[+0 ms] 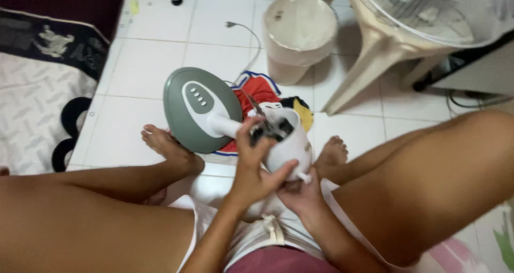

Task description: The person disassembles a small electric fan by removing the rear grille and unscrewing the motor housing with a screwdriver. They expose the internal motor and fan blades, then reattach the rear grille and tighten the screws.

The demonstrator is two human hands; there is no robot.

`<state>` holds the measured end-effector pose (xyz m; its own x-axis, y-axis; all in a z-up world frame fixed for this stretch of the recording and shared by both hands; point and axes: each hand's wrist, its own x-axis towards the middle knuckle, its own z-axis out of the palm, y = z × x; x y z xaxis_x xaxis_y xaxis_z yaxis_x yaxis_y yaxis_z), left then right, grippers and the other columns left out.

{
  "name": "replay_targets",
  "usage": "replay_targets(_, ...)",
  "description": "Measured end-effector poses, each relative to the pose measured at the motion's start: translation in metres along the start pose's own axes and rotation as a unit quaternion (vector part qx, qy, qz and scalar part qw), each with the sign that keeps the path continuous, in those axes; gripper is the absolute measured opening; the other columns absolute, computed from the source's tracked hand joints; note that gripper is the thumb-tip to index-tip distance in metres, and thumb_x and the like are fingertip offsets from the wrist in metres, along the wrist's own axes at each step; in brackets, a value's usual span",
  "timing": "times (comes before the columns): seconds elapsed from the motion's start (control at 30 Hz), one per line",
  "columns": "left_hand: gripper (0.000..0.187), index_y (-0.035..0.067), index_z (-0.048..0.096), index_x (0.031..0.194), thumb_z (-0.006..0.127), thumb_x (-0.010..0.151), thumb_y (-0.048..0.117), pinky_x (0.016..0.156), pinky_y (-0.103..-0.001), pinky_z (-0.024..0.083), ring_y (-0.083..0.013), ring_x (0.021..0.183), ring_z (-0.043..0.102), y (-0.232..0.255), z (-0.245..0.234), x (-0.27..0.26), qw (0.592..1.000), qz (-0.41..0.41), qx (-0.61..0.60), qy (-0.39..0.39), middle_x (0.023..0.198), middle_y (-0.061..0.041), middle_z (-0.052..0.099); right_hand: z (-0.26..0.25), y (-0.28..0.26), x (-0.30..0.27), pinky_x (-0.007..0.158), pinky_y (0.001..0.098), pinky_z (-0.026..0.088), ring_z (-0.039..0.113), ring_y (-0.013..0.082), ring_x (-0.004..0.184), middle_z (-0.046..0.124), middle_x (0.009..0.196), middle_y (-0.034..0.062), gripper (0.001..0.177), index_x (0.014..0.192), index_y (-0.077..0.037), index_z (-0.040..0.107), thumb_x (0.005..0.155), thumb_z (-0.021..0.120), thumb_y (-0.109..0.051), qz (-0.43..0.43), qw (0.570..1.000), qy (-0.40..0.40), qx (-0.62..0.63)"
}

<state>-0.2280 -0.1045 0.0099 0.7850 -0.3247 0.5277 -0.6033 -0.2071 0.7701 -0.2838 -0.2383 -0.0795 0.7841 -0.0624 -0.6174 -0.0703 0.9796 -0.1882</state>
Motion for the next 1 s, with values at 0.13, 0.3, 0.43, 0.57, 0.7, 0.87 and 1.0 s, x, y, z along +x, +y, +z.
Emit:
replay_targets(0.13,0.040,0.005,0.066,0.109,0.084,0.081,0.026,0.116,-0.053,0.034,-0.0439,0.137,0.042,0.017,0.014,-0.015,0.996,0.037,0.018,-0.077,0.144,-0.024,0.046,-0.019,-0.016,-0.014,0.101,0.0522,0.051,0.063,0.0284,0.119,0.064,0.132,0.0098,0.057,0.134,-0.017,0.061,0.093,0.046,-0.054,0.001,1.000,0.006,-0.001)
replay_targets(0.3,0.034,0.007,0.069,0.115,0.079,0.087,0.022,0.114,-0.053,0.034,-0.0427,0.134,0.044,0.025,0.012,-0.027,0.992,0.030,0.051,-0.109,0.140,-0.022,0.049,-0.035,-0.013,-0.012,0.099,0.0503,0.051,0.061,0.0273,0.119,0.063,0.131,0.0080,0.054,0.133,-0.019,0.061,0.095,0.051,-0.056,-0.014,0.990,0.137,0.025)
replay_targets(0.43,0.039,0.011,0.072,0.124,0.079,0.087,0.023,0.108,-0.054,0.034,-0.0340,0.129,0.049,0.020,-0.006,-0.044,0.983,-0.010,0.082,-0.166,0.131,-0.015,0.054,-0.045,-0.010,-0.011,0.092,0.0494,0.055,0.064,0.0279,0.112,0.066,0.126,0.0086,0.053,0.128,-0.016,0.063,0.091,0.052,-0.053,-0.017,0.996,0.079,-0.028)
replay_targets(0.57,0.049,0.020,0.069,0.124,0.088,0.082,0.036,0.114,-0.052,0.034,-0.0258,0.132,0.053,0.007,-0.016,-0.041,0.983,-0.035,0.104,-0.150,0.135,-0.008,0.057,-0.046,-0.008,-0.014,0.090,0.0423,0.053,0.065,0.0228,0.113,0.067,0.125,0.0037,0.050,0.128,-0.022,0.063,0.091,0.054,-0.053,-0.004,0.983,0.182,0.003)
replay_targets(0.7,0.125,0.009,0.037,0.150,0.097,0.046,0.044,0.109,-0.058,0.025,-0.0394,0.141,0.035,-0.018,-0.036,-0.004,0.978,-0.080,0.086,-0.175,0.152,-0.021,0.038,-0.034,-0.007,-0.010,0.097,0.0441,0.057,0.065,0.0247,0.120,0.067,0.130,0.0093,0.055,0.134,-0.012,0.059,0.087,0.063,-0.039,-0.047,0.956,-0.011,-0.289)
replay_targets(0.87,0.140,0.022,0.025,0.162,0.097,0.043,0.033,0.112,-0.052,0.034,-0.0241,0.142,0.044,-0.110,-0.057,0.080,0.782,-0.108,0.249,-0.561,0.157,-0.004,0.045,-0.037,-0.010,0.002,0.089,0.0485,0.053,0.061,0.0261,0.116,0.067,0.121,0.0082,0.056,0.124,-0.015,0.061,0.072,0.072,-0.035,0.034,0.991,0.099,-0.079)
replay_targets(1.0,0.111,0.016,0.052,0.142,0.098,0.041,0.029,0.094,-0.055,0.041,-0.0305,0.125,0.059,-0.157,-0.045,0.080,0.771,0.086,0.242,-0.582,0.138,-0.008,0.063,-0.068,-0.012,-0.006,0.101,0.0430,0.047,0.054,0.0237,0.126,0.054,0.136,0.0118,0.087,0.142,-0.010,0.037,0.066,0.080,-0.012,-0.222,0.865,-0.136,-0.428)
